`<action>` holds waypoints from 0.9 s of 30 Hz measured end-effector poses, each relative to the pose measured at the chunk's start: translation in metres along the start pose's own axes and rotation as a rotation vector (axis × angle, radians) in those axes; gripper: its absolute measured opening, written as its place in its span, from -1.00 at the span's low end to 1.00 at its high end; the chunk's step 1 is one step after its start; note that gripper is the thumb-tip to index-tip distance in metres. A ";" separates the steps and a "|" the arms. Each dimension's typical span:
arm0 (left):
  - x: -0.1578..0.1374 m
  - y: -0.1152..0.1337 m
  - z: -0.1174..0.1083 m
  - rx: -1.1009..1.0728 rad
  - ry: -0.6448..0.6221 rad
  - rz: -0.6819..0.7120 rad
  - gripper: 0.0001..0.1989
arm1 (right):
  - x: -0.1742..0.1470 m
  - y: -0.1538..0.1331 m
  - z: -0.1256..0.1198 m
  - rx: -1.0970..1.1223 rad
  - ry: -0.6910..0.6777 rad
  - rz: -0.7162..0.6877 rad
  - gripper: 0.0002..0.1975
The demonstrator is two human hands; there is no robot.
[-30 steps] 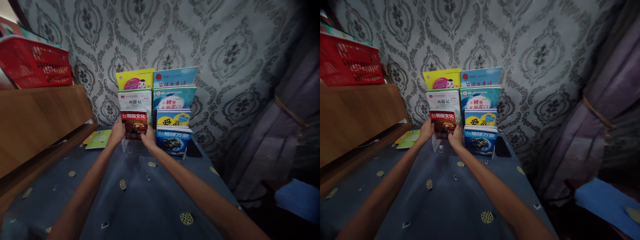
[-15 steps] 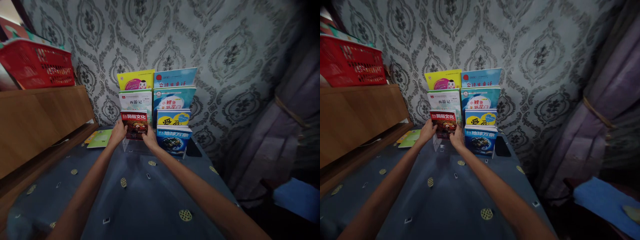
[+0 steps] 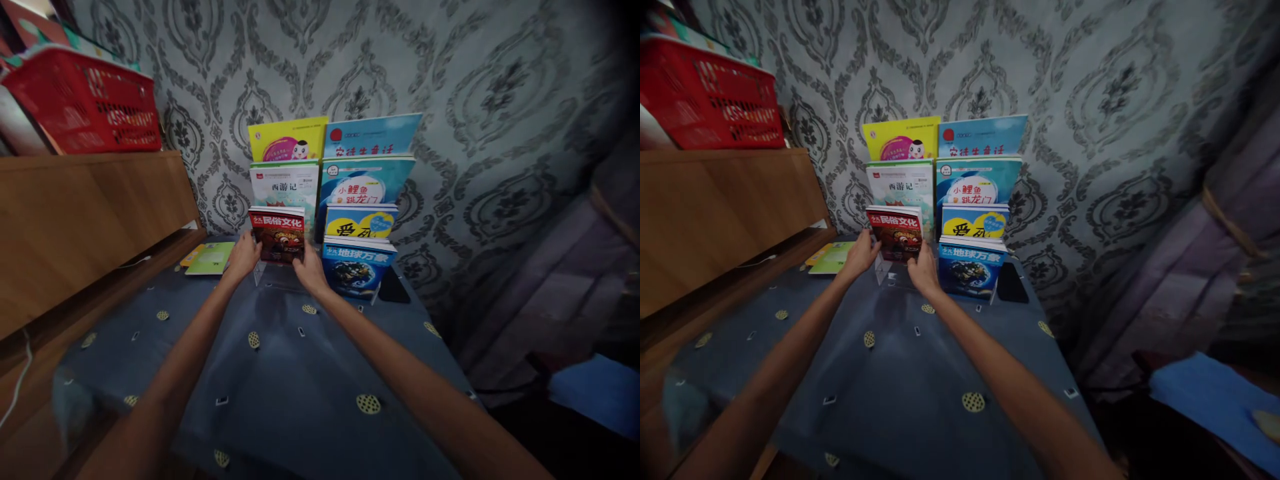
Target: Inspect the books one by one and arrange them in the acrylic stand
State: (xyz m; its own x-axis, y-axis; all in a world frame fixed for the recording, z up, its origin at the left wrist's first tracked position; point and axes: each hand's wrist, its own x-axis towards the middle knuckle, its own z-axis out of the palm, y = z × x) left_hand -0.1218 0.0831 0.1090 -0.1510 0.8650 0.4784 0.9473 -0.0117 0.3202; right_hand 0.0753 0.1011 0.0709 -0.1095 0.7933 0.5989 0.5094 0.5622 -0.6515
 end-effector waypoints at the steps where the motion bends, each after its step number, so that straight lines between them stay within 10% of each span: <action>1: -0.005 -0.006 0.002 0.032 -0.023 -0.003 -0.63 | -0.008 0.000 -0.002 0.007 -0.014 -0.014 -0.33; 13: -0.043 -0.113 0.029 0.507 -0.260 -0.214 -0.31 | -0.170 0.030 -0.016 0.089 -0.426 -0.147 -0.60; 27: -0.042 -0.110 0.007 0.593 -0.384 -0.076 -0.47 | -0.183 0.027 -0.022 0.105 -0.461 -0.121 -0.69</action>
State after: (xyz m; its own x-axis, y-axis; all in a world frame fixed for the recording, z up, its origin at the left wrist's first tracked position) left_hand -0.2172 0.0514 0.0477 -0.2157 0.9696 0.1158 0.9488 0.2361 -0.2098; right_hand 0.1279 -0.0342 -0.0461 -0.5414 0.7284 0.4198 0.3834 0.6583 -0.6478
